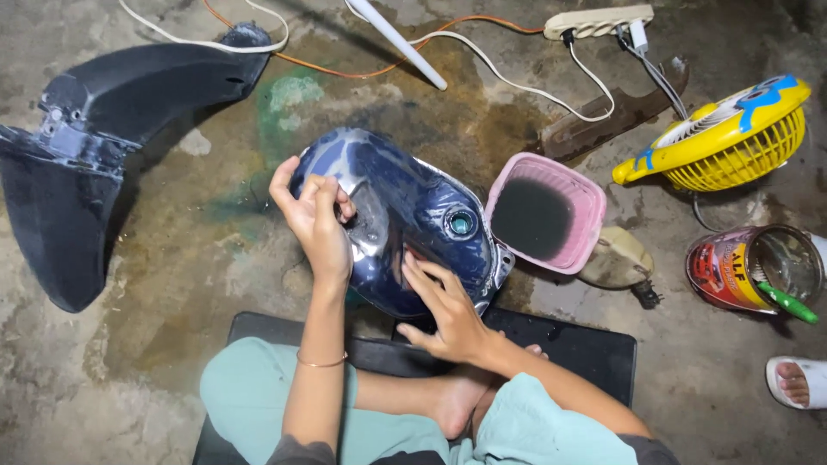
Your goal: Wet sanding a motorcycle fuel tank by hand using sandpaper and a bucket of water to prepare the surface.
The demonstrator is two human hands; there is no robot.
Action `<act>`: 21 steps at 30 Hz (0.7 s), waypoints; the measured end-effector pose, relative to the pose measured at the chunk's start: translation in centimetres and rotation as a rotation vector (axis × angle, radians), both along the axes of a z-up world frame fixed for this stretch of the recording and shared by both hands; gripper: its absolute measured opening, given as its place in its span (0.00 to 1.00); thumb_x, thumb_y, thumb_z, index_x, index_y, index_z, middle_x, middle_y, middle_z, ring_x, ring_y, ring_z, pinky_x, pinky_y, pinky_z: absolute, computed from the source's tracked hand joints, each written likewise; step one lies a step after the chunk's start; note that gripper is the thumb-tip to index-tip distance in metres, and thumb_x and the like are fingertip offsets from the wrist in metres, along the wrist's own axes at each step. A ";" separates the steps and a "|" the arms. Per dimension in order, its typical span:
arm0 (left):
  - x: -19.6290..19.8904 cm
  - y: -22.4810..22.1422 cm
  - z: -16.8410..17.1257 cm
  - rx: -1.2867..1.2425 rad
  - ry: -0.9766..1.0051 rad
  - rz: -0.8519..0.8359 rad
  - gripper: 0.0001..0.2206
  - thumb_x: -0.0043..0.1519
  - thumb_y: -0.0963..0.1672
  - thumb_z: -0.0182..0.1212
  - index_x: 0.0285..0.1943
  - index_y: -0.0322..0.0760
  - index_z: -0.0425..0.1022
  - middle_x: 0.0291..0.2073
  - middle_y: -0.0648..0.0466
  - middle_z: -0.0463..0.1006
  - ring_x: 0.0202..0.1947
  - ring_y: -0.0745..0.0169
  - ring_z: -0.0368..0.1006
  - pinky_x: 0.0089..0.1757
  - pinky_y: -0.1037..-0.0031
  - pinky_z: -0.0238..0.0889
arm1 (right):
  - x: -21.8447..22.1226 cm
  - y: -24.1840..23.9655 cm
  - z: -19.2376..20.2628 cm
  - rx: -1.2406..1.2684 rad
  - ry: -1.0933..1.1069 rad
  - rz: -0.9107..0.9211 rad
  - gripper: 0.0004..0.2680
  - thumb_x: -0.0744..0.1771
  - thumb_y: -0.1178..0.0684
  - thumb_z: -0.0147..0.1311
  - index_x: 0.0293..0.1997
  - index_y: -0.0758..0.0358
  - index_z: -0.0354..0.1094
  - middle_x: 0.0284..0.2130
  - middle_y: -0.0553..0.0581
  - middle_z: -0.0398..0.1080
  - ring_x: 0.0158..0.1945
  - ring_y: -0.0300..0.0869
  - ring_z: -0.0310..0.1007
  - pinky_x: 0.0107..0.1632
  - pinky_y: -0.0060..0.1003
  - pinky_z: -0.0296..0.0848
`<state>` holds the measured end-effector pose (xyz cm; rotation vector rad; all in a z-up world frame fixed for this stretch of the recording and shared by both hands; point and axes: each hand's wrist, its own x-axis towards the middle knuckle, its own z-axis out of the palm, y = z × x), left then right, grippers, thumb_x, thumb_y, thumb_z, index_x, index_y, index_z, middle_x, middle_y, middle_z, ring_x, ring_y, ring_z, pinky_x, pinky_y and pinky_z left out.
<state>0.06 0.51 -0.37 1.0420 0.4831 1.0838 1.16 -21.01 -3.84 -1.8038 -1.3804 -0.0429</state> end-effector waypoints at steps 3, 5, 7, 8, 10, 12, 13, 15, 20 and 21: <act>0.0 -0.1 0.2 0.006 -0.003 0.008 0.21 0.67 0.36 0.53 0.68 0.40 0.52 0.23 0.49 0.66 0.17 0.64 0.64 0.22 0.79 0.57 | 0.9 1.4 0.0 0.015 -0.030 -0.010 0.29 0.65 0.39 0.57 0.71 0.68 0.58 0.68 0.66 0.61 0.65 0.58 0.65 0.56 0.46 0.66; 0.1 -0.1 0.0 0.002 -0.012 0.009 0.22 0.67 0.36 0.53 0.68 0.40 0.52 0.23 0.49 0.66 0.17 0.64 0.64 0.21 0.79 0.57 | 0.8 1.5 -0.1 0.012 -0.020 -0.018 0.30 0.65 0.39 0.57 0.72 0.67 0.57 0.69 0.66 0.60 0.66 0.59 0.63 0.56 0.46 0.65; 0.0 -0.1 -0.2 0.000 -0.023 0.014 0.22 0.67 0.36 0.53 0.68 0.40 0.52 0.23 0.49 0.66 0.16 0.63 0.63 0.21 0.78 0.57 | 0.3 1.3 0.0 0.012 -0.012 -0.019 0.30 0.66 0.38 0.57 0.73 0.66 0.56 0.70 0.67 0.58 0.66 0.59 0.62 0.56 0.46 0.65; 0.0 -0.1 -0.2 0.001 -0.022 0.013 0.22 0.67 0.36 0.53 0.68 0.40 0.52 0.23 0.49 0.66 0.16 0.64 0.63 0.21 0.79 0.57 | -0.1 0.9 0.3 0.008 -0.005 -0.018 0.30 0.65 0.38 0.57 0.71 0.68 0.57 0.69 0.67 0.60 0.66 0.59 0.63 0.57 0.47 0.65; 0.3 0.1 -0.1 0.009 -0.032 0.013 0.22 0.66 0.36 0.53 0.68 0.40 0.52 0.23 0.49 0.66 0.16 0.64 0.63 0.21 0.79 0.57 | -0.4 0.4 0.3 0.011 -0.011 -0.015 0.31 0.64 0.38 0.58 0.70 0.69 0.59 0.68 0.67 0.61 0.65 0.59 0.64 0.57 0.48 0.65; 0.2 0.0 -0.1 -0.001 -0.008 0.017 0.21 0.66 0.37 0.53 0.67 0.40 0.53 0.23 0.50 0.66 0.16 0.65 0.63 0.21 0.80 0.56 | -1.1 -0.5 -0.3 0.003 0.021 -0.013 0.30 0.64 0.38 0.58 0.70 0.68 0.60 0.67 0.65 0.63 0.64 0.58 0.66 0.55 0.46 0.66; 0.2 0.0 -0.1 -0.003 -0.002 0.024 0.21 0.66 0.37 0.53 0.67 0.40 0.53 0.23 0.50 0.66 0.16 0.65 0.63 0.21 0.80 0.56 | -0.9 -0.2 -0.3 0.000 0.027 -0.007 0.30 0.64 0.38 0.58 0.70 0.68 0.60 0.67 0.65 0.63 0.64 0.58 0.66 0.55 0.46 0.66; 0.4 -0.1 -0.3 0.000 -0.030 0.014 0.22 0.66 0.37 0.54 0.67 0.39 0.53 0.22 0.50 0.66 0.15 0.65 0.64 0.20 0.80 0.56 | -0.4 0.3 -0.5 0.013 -0.011 -0.017 0.30 0.64 0.38 0.59 0.69 0.69 0.60 0.66 0.66 0.64 0.63 0.59 0.66 0.56 0.47 0.65; 0.1 -0.2 -0.2 0.001 -0.025 0.003 0.22 0.66 0.37 0.54 0.68 0.39 0.53 0.22 0.50 0.67 0.16 0.65 0.64 0.21 0.80 0.56 | 0.4 1.6 0.1 0.046 -0.019 -0.022 0.30 0.64 0.39 0.59 0.71 0.70 0.58 0.68 0.68 0.61 0.64 0.60 0.65 0.56 0.47 0.65; 0.1 -0.1 -0.3 0.008 -0.018 0.002 0.22 0.66 0.37 0.53 0.68 0.40 0.52 0.23 0.50 0.67 0.16 0.65 0.64 0.21 0.80 0.56 | 0.4 1.7 0.1 0.037 -0.016 -0.017 0.31 0.64 0.39 0.59 0.71 0.70 0.57 0.68 0.68 0.61 0.65 0.60 0.64 0.57 0.47 0.64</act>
